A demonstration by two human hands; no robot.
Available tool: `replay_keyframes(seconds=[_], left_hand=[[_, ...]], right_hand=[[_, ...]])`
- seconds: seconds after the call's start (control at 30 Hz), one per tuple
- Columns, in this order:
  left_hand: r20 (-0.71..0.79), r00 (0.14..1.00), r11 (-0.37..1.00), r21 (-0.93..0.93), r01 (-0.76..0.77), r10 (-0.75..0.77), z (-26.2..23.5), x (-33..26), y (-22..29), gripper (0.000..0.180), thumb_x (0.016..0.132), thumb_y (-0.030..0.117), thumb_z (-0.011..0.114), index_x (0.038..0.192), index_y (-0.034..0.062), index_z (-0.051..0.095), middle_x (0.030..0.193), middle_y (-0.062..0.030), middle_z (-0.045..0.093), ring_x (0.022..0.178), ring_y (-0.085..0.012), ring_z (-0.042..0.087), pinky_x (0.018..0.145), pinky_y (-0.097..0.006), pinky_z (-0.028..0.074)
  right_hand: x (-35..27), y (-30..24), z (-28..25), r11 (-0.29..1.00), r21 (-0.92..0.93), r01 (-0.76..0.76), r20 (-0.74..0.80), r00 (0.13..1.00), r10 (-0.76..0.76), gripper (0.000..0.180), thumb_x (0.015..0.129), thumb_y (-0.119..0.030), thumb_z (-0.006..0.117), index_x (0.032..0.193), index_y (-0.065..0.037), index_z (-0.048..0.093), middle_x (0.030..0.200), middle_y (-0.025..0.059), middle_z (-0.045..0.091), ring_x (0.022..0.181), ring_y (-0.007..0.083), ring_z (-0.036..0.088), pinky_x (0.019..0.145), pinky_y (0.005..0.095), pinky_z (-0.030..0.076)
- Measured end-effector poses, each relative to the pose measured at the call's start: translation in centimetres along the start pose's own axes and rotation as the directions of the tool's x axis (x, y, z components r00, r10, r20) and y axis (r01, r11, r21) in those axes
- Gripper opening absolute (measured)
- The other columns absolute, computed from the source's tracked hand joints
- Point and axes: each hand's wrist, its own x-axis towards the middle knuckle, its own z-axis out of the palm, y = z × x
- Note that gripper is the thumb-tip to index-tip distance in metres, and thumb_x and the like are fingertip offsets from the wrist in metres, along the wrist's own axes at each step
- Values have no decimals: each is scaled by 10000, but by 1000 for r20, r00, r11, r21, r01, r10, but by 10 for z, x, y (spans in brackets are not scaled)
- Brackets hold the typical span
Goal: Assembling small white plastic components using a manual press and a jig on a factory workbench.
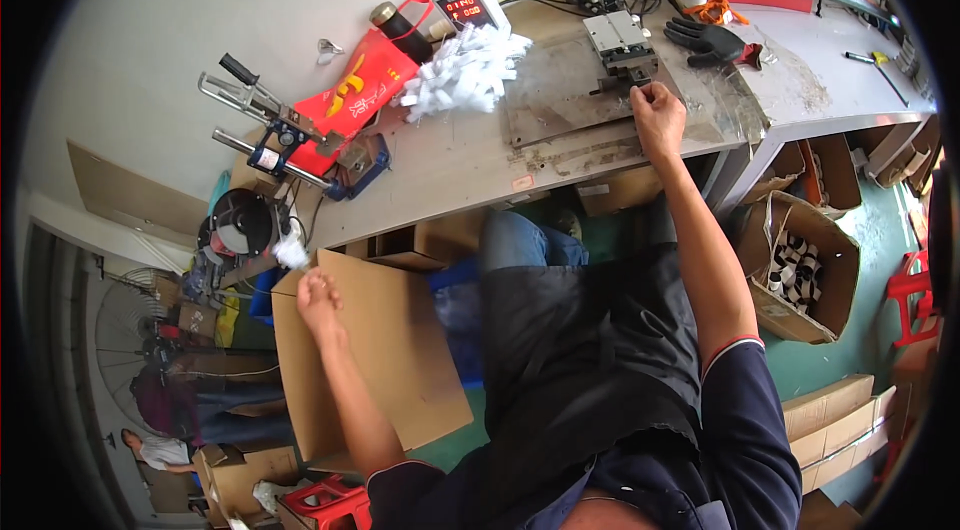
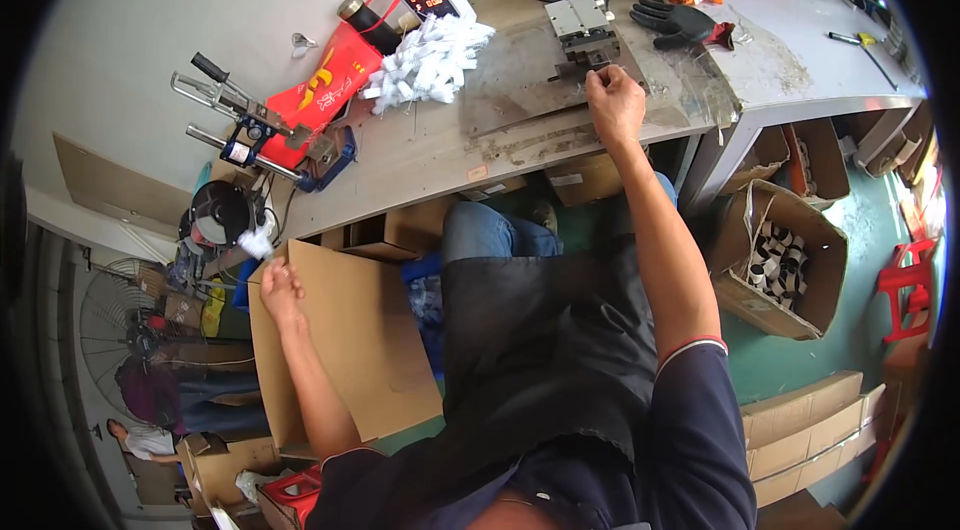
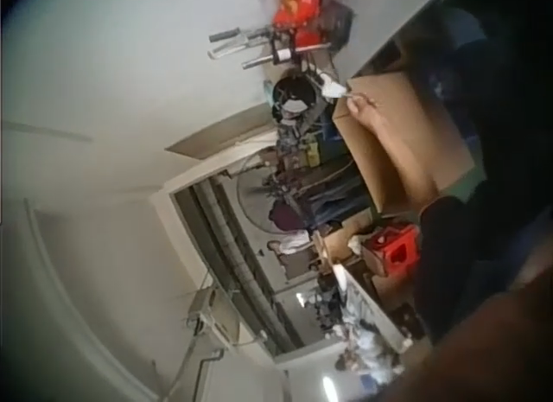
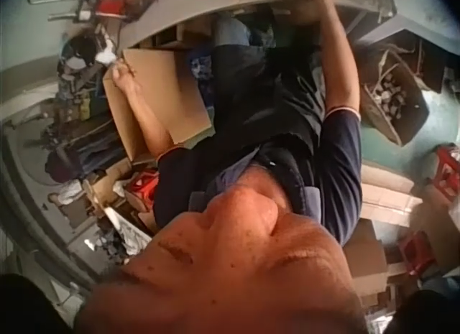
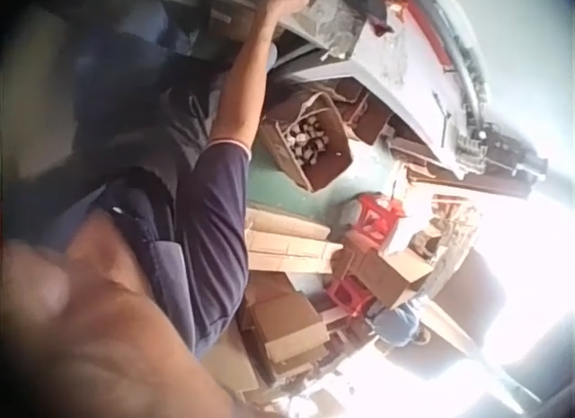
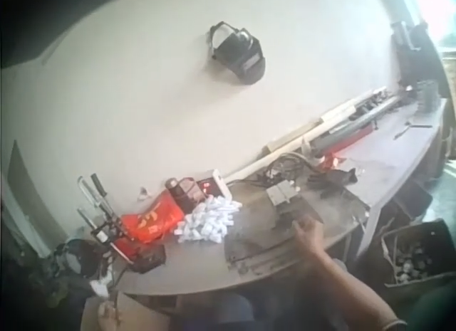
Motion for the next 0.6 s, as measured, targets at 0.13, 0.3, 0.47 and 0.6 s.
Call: replay_keyframes(seconds=[0.13, 0.3, 0.47, 0.6], left_hand=[[-161, 980, 991, -85, 101, -114, -115, 25, -45, 214, 1050, 114, 501, 1231, 68, 607, 849, -22, 651, 565, -68, 512, 451, -203, 379], [-341, 922, 851, 525, 24, 184, -215, 24, -103, 253, 975, 71, 505, 1134, 101, 700, 915, -105, 737, 728, -219, 684, 662, -362, 534], [-445, 893, 499, 792, 352, 75, -172, 5, -91, 259, 1000, 221, 549, 1127, 70, 717, 1073, -193, 746, 1001, -357, 722, 892, -479, 540], [-386, 919, 309, 886, 346, 79, -177, -3, -91, 368, 1007, 371, 578, 1237, 113, 700, 1173, -196, 730, 1116, -389, 687, 960, -502, 527]], right_hand=[[-2, 1, 18, 995, 43, 94, 20, 995, -95, 302, 891, -317, 718, 888, -16, 720, 779, 193, 697, 736, 330, 699, 715, 425, 531], [-6, 6, 23, 962, 226, 152, 56, 984, -168, 322, 965, -290, 701, 789, -27, 640, 668, -8, 481, 669, 95, 432, 611, 312, 391], [13, 50, 6, 991, 39, 131, 123, 983, -135, 311, 951, -304, 716, 842, -13, 695, 696, 25, 604, 691, 98, 500, 653, 311, 450], [9, 39, 6, 986, 27, 167, 70, 983, -169, 308, 942, -307, 725, 831, -21, 700, 679, 19, 599, 680, 110, 511, 660, 326, 461]])
